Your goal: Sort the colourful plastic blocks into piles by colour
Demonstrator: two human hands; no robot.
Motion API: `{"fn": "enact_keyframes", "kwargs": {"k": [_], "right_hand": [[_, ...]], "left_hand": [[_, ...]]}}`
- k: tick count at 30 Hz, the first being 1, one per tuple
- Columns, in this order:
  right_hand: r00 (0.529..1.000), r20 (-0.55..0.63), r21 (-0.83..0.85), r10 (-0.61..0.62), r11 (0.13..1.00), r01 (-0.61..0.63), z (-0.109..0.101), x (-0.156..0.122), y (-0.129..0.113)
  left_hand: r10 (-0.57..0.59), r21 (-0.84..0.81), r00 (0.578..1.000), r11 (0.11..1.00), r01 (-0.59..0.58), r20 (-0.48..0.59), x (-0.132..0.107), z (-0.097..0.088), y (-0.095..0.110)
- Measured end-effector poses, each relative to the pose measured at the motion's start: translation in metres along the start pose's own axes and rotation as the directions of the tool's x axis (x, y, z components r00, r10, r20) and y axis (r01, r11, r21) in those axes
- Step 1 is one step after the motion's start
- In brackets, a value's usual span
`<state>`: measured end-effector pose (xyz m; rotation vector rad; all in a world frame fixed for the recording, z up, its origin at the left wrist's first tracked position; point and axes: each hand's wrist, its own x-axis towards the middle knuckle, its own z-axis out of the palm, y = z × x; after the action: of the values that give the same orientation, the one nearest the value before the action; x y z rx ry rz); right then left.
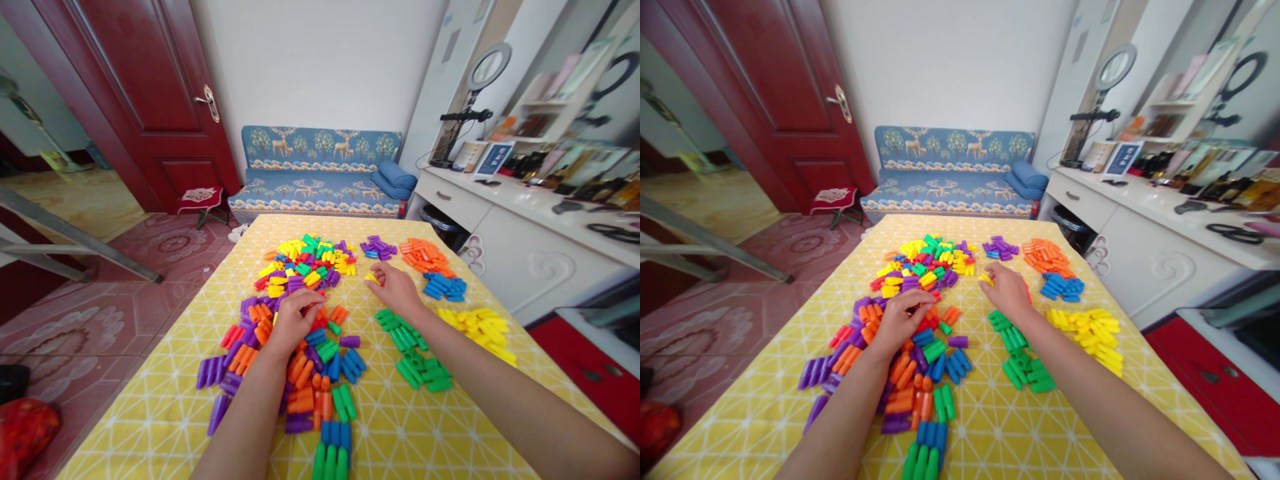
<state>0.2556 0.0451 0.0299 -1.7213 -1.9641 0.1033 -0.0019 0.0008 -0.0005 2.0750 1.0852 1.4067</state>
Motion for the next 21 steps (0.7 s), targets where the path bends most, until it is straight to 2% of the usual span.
{"fn": "enact_keyframes", "kwargs": {"k": [3, 6, 8, 11, 14, 21], "right_hand": [[0.985, -0.158, 0.160, 0.065, 0.986, -0.039, -0.028, -0.019, 0.038], [0.948, -0.258, 0.138, 0.186, 0.978, -0.154, -0.056, -0.043, 0.086], [0.920, -0.280, 0.090, 0.275, 0.961, -0.260, -0.069, -0.060, 0.118], [0.901, -0.236, 0.016, 0.365, 0.928, -0.371, -0.079, -0.079, 0.155], [0.898, -0.187, -0.048, 0.398, 0.910, -0.413, -0.078, -0.088, 0.176], [0.928, -0.125, -0.115, 0.350, 0.924, -0.364, -0.069, -0.082, 0.197]], "left_hand": [[-0.001, -0.004, 1.000, 1.000, 0.001, -0.004, 0.000, 0.000, 0.002], [-0.003, -0.001, 1.000, 1.000, 0.003, -0.008, 0.000, 0.000, 0.001], [-0.001, -0.001, 1.000, 1.000, 0.001, -0.005, 0.000, 0.001, 0.000], [0.004, -0.001, 1.000, 1.000, -0.004, 0.001, -0.001, 0.001, -0.002], [0.002, 0.007, 1.000, 1.000, -0.002, 0.008, -0.001, 0.001, -0.003], [-0.004, 0.015, 1.000, 1.000, 0.004, 0.014, -0.001, 0.001, -0.003]]}}
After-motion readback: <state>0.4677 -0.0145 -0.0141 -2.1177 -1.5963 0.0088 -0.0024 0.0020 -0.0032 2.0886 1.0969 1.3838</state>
